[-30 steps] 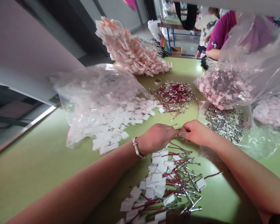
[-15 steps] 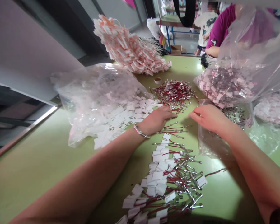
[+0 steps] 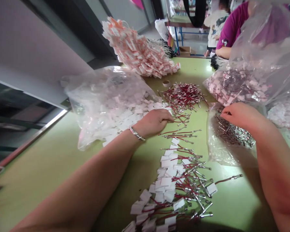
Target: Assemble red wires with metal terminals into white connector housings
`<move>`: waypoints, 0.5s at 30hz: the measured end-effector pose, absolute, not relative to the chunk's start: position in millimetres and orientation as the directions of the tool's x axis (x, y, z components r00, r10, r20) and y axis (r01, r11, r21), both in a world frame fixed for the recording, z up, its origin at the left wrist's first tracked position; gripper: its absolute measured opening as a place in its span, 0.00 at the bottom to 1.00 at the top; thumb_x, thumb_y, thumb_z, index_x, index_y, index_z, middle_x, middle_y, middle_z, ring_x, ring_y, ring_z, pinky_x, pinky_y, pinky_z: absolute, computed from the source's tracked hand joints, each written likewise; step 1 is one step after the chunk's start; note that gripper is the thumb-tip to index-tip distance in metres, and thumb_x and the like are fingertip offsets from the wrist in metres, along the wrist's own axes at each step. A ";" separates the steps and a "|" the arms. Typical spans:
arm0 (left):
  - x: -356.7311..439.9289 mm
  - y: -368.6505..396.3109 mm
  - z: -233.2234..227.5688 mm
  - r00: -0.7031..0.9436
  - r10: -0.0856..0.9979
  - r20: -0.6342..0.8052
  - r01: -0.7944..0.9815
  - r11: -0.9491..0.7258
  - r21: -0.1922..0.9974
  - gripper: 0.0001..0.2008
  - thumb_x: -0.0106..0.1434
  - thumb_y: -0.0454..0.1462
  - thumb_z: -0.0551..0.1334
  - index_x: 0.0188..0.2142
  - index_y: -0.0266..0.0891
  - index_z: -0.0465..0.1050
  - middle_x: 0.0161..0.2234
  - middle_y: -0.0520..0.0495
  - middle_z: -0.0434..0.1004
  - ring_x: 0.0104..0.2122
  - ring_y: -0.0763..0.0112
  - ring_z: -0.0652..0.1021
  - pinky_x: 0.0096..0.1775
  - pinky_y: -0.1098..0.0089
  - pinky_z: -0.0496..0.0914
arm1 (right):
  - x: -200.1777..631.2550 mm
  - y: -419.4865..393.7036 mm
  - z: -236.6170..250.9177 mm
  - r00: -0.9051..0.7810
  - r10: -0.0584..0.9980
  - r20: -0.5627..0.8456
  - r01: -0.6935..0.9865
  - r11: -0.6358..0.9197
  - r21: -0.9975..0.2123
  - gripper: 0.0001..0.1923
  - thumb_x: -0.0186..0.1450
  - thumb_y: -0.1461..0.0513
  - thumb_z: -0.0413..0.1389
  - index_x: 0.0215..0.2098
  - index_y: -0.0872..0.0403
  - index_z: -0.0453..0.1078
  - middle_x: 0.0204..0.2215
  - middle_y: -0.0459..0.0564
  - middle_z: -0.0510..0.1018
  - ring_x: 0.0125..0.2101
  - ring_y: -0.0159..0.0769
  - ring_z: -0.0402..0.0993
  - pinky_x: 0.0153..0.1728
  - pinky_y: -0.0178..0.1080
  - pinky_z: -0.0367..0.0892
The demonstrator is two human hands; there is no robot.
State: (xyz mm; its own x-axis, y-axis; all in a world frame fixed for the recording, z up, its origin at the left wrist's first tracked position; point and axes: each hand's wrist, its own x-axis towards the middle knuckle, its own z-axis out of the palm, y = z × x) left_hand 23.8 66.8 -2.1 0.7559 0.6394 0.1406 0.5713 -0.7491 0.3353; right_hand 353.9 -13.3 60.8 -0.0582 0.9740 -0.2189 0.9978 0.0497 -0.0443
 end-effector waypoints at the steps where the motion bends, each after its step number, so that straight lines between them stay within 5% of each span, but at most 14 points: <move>1: 26.5 64.3 -1.1 0.733 0.660 0.162 0.590 -0.736 0.332 0.17 0.57 0.27 0.52 0.35 0.40 0.79 0.35 0.48 0.79 0.37 0.68 0.75 0.43 0.65 0.69 | 352.1 -13.6 62.6 -0.059 0.974 -0.220 0.998 0.051 -0.041 0.18 0.64 0.51 0.46 0.35 0.49 0.75 0.34 0.50 0.80 0.30 0.39 0.71 0.29 0.39 0.59; 5: 45.1 54.9 -4.1 0.677 0.672 0.301 0.613 -0.741 0.274 0.17 0.61 0.30 0.53 0.45 0.39 0.76 0.39 0.44 0.76 0.41 0.63 0.72 0.43 0.63 0.68 | 341.0 -15.1 70.0 -0.051 0.976 -0.212 0.998 0.044 -0.040 0.18 0.64 0.51 0.46 0.36 0.49 0.75 0.34 0.50 0.80 0.31 0.40 0.72 0.29 0.40 0.59; 8: 57.8 52.7 -11.6 0.744 0.608 0.277 0.581 -0.793 0.181 0.20 0.60 0.28 0.53 0.50 0.40 0.74 0.40 0.42 0.72 0.41 0.61 0.69 0.43 0.62 0.67 | 335.5 -15.7 72.1 -0.040 0.977 -0.210 0.999 0.034 -0.029 0.18 0.64 0.52 0.46 0.35 0.50 0.75 0.34 0.51 0.80 0.30 0.40 0.72 0.29 0.40 0.59; 15: 64.2 58.4 -19.6 0.772 0.591 0.236 0.585 -0.805 0.100 0.13 0.63 0.29 0.54 0.40 0.38 0.78 0.35 0.43 0.72 0.39 0.62 0.68 0.41 0.65 0.65 | 339.8 -14.1 60.9 -0.120 0.976 -0.183 0.993 0.116 -0.032 0.17 0.64 0.52 0.47 0.34 0.48 0.75 0.34 0.49 0.81 0.29 0.38 0.72 0.28 0.39 0.59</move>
State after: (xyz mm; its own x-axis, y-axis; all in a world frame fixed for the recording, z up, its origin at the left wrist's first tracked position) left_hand 64.2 58.4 -19.6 0.7717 0.5907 0.2358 0.5854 -0.8046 0.0997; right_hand 339.8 -14.1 60.9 -0.1196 0.9757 -0.1835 0.9928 0.1158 -0.0316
